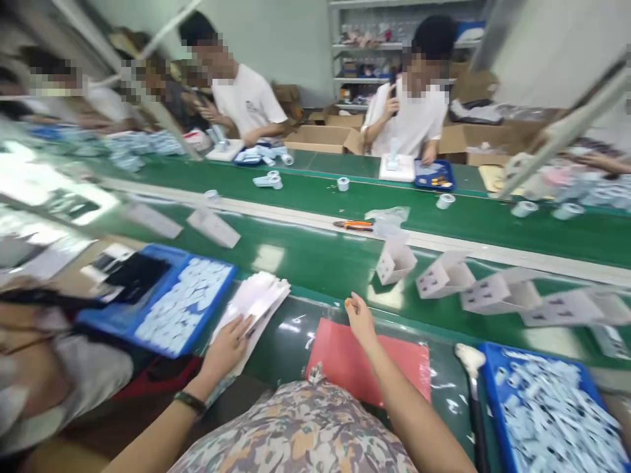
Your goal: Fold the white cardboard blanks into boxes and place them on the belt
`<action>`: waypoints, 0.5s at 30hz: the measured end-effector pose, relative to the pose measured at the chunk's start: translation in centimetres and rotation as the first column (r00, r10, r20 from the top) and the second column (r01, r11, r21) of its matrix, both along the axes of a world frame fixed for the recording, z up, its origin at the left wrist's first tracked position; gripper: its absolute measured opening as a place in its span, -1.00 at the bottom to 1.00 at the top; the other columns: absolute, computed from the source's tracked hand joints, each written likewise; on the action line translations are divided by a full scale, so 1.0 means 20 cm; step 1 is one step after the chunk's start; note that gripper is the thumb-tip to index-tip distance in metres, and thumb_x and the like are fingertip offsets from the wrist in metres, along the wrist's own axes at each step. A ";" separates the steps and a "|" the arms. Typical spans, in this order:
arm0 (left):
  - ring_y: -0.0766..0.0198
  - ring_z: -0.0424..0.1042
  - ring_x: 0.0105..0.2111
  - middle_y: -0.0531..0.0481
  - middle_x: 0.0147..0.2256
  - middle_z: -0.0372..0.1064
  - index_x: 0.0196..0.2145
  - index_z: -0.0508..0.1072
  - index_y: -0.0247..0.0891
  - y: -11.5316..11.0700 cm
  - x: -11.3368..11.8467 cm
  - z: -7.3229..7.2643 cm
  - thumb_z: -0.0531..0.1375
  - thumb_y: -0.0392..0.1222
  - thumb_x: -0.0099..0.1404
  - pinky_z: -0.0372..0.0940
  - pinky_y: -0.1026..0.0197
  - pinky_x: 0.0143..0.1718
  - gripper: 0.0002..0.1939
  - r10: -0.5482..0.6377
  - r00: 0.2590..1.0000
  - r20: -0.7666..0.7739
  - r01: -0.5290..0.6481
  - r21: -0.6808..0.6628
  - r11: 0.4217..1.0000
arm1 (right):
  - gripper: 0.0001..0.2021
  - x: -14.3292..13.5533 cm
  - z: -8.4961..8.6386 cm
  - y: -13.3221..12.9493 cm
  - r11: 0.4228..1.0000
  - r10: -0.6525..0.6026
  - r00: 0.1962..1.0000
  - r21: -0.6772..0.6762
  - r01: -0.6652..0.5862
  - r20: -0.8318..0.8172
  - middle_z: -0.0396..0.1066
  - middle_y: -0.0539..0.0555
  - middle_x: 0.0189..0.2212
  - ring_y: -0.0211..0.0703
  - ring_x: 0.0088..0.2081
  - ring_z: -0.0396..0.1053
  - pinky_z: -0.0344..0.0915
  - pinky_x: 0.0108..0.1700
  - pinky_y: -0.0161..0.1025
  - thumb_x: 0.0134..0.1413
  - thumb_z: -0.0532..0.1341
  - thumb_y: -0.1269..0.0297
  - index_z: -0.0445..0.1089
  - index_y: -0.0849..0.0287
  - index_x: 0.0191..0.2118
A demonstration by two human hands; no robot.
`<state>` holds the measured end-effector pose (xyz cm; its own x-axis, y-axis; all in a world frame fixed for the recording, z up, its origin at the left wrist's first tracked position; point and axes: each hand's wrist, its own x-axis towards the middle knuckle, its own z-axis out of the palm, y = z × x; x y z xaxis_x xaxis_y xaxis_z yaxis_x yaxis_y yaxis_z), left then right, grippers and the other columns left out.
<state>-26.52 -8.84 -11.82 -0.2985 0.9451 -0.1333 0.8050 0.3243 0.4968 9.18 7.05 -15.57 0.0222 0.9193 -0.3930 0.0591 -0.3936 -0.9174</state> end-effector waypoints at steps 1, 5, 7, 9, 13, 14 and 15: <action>-0.16 0.36 0.23 -0.24 0.17 0.45 0.06 0.60 -0.15 -0.02 0.05 0.05 0.13 0.00 0.27 0.14 -0.21 0.38 -0.52 0.039 0.994 0.099 -0.047 0.088 0.995 | -0.24 -0.09 0.02 -0.04 0.997 0.070 0.995 -0.038 -0.073 -0.070 0.55 0.33 0.01 0.17 -0.03 0.58 0.49 0.03 0.16 -0.01 0.29 -0.30 0.39 0.17 0.16; -0.19 0.28 0.32 -0.21 0.10 0.50 -0.09 0.67 -0.02 -0.10 0.23 0.18 0.29 -0.02 0.26 -0.08 -0.27 0.47 -0.71 0.012 0.921 0.390 -0.132 0.282 0.950 | -0.38 -0.36 0.19 -0.14 0.915 0.212 0.863 -0.217 -0.340 -0.459 0.62 0.26 -0.15 0.04 -0.24 0.62 0.54 -0.23 0.01 0.12 0.22 -0.34 0.46 0.14 0.01; -0.19 0.30 0.31 -0.21 0.08 0.51 -0.13 0.68 0.01 -0.15 0.28 0.22 0.30 -0.04 0.29 -0.17 -0.34 0.47 -0.78 -0.029 0.911 0.410 -0.111 0.314 0.943 | -0.45 -0.41 0.29 -0.16 0.874 0.248 0.780 -0.215 -0.436 -0.574 0.64 0.21 -0.23 -0.03 -0.32 0.59 0.52 -0.28 -0.09 0.03 0.36 -0.22 0.51 0.17 -0.07; -0.18 0.32 0.30 -0.20 0.08 0.51 -0.15 0.68 0.03 -0.20 0.30 0.24 0.30 -0.06 0.31 -0.18 -0.36 0.47 -0.81 -0.063 0.906 0.418 -0.088 0.332 0.939 | -0.50 -0.40 0.37 -0.17 0.868 0.308 0.764 -0.162 -0.470 -0.566 0.64 0.14 -0.31 -0.10 -0.40 0.55 0.48 -0.34 -0.19 -0.13 0.48 -0.05 0.56 0.19 -0.12; -0.21 0.34 0.27 -0.23 0.13 0.49 -0.09 0.68 0.00 -0.21 0.29 0.30 0.39 -0.04 0.23 0.04 -0.28 0.42 -0.72 -0.184 0.846 0.501 0.042 0.281 0.959 | -0.51 -0.32 0.50 -0.22 0.857 0.381 0.771 -0.117 -0.502 -0.510 0.64 0.07 -0.35 -0.16 -0.45 0.51 0.45 -0.35 -0.22 -0.19 0.49 0.03 0.60 0.19 -0.11; -0.22 0.35 0.25 -0.24 0.16 0.47 -0.04 0.67 -0.02 -0.19 0.28 0.32 0.40 -0.03 0.21 0.09 -0.26 0.40 -0.66 -0.200 0.843 0.500 0.060 0.281 0.958 | -0.53 -0.29 0.53 -0.23 0.854 0.401 0.768 -0.100 -0.511 -0.499 0.64 0.07 -0.33 -0.17 -0.44 0.50 0.44 -0.35 -0.22 -0.16 0.47 0.03 0.61 0.19 -0.11; -0.24 0.35 0.25 -0.25 0.20 0.43 0.02 0.65 -0.04 -0.15 0.28 0.34 0.39 0.00 0.21 0.10 -0.26 0.39 -0.59 -0.201 0.859 0.471 0.062 0.295 0.954 | -0.56 -0.27 0.56 -0.25 0.853 0.422 0.769 -0.078 -0.516 -0.481 0.64 0.06 -0.32 -0.19 -0.43 0.50 0.43 -0.34 -0.24 -0.13 0.45 0.05 0.61 0.18 -0.12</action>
<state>-20.99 -11.83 -4.99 -0.1299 0.9912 0.0269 0.4590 0.0360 0.8877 3.78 2.04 -4.45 -0.6059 0.6721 -0.4256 -0.0974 -0.5936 -0.7988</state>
